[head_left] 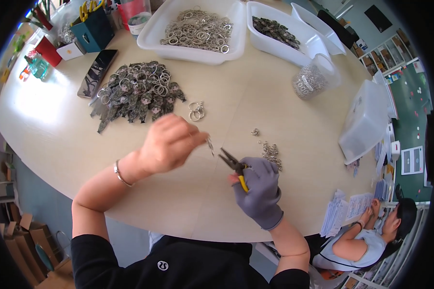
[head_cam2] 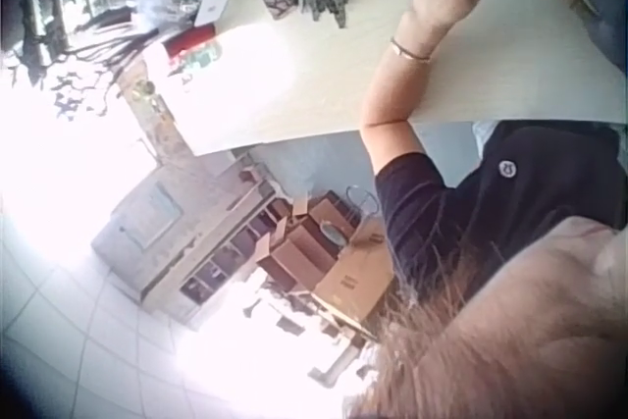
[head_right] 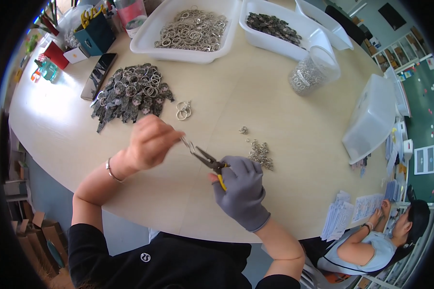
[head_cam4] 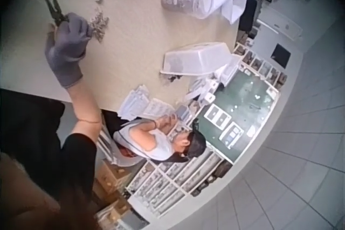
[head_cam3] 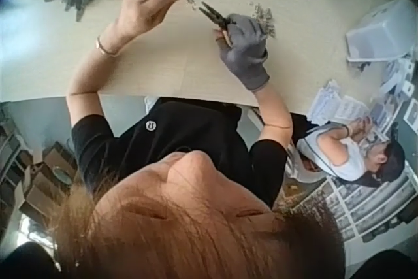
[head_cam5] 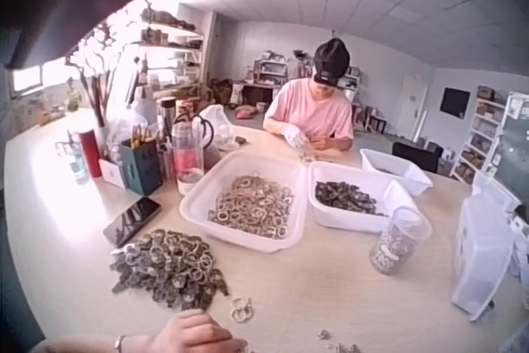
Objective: The person attaches metal rings and decorative charms to keychains using pliers.
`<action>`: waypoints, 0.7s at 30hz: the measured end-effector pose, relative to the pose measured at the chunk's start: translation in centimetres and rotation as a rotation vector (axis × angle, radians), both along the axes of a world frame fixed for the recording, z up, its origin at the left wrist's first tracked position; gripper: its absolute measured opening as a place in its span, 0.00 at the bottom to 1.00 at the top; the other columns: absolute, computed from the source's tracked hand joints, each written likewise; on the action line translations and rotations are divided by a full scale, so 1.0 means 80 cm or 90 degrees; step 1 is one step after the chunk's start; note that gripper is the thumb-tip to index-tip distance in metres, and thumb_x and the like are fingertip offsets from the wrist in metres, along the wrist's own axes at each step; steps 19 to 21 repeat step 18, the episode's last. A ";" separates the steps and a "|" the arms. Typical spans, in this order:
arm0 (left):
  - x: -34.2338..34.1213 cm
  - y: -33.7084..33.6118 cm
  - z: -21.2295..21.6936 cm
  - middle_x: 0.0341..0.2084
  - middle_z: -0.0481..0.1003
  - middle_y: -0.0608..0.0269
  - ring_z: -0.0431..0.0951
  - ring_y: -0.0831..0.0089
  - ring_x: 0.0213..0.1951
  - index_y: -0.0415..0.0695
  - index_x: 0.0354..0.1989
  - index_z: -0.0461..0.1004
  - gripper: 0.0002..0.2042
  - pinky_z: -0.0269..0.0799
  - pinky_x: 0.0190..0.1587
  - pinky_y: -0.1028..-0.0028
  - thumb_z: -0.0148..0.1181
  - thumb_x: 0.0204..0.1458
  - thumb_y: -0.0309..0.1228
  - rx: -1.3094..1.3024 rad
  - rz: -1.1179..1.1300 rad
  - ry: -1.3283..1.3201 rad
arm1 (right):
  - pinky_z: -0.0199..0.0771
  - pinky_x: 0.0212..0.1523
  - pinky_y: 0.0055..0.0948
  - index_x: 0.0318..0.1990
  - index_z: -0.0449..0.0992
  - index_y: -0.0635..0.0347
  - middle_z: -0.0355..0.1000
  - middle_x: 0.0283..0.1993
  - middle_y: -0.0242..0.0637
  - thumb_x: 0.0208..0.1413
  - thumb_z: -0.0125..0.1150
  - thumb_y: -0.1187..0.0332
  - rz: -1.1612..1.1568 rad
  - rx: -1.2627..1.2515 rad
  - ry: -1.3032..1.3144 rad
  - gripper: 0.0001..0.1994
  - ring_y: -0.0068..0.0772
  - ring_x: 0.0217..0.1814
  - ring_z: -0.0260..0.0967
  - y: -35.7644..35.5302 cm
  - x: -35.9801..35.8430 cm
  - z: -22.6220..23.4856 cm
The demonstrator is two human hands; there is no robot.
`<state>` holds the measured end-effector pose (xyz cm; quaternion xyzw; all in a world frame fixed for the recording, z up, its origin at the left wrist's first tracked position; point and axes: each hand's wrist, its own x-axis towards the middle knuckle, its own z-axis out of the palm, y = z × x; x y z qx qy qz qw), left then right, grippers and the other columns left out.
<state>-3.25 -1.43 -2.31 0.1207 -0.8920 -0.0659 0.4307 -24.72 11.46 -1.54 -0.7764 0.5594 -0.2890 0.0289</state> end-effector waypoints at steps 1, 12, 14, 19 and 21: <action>0.006 -0.008 0.006 0.27 0.71 0.60 0.71 0.66 0.25 0.37 0.35 0.77 0.12 0.65 0.25 0.70 0.64 0.38 0.17 -0.035 0.073 -0.009 | 0.62 0.40 0.37 0.26 0.72 0.62 0.70 0.37 0.38 0.43 0.65 0.72 -0.032 -0.008 -0.026 0.07 0.41 0.38 0.67 -0.002 -0.009 -0.004; 0.039 -0.045 0.018 0.52 0.66 0.51 0.69 0.52 0.50 0.38 0.57 0.65 0.25 0.68 0.52 0.62 0.62 0.47 0.23 -0.004 0.458 -0.180 | 0.66 0.37 0.30 0.27 0.76 0.66 0.72 0.38 0.39 0.47 0.64 0.76 -0.267 0.016 -0.276 0.03 0.32 0.34 0.69 -0.033 -0.083 -0.013; 0.017 -0.029 0.006 0.51 0.66 0.49 0.69 0.52 0.52 0.37 0.57 0.65 0.26 0.67 0.55 0.62 0.63 0.47 0.24 0.100 0.332 -0.181 | 0.68 0.35 0.28 0.28 0.76 0.67 0.72 0.38 0.40 0.48 0.63 0.77 -0.286 0.029 -0.343 0.03 0.29 0.33 0.69 -0.031 -0.088 -0.011; -0.038 0.002 -0.009 0.56 0.64 0.44 0.66 0.52 0.57 0.36 0.62 0.59 0.30 0.63 0.61 0.63 0.61 0.50 0.30 0.192 0.123 -0.266 | 0.70 0.35 0.24 0.31 0.76 0.69 0.71 0.41 0.37 0.52 0.62 0.75 -0.318 0.037 -0.437 0.05 0.24 0.33 0.68 -0.025 -0.109 -0.011; -0.038 0.002 -0.009 0.56 0.64 0.44 0.66 0.52 0.57 0.36 0.62 0.59 0.30 0.63 0.61 0.63 0.61 0.50 0.30 0.192 0.123 -0.266 | 0.70 0.35 0.24 0.31 0.76 0.69 0.71 0.41 0.37 0.52 0.62 0.75 -0.318 0.037 -0.437 0.05 0.24 0.33 0.68 -0.025 -0.109 -0.011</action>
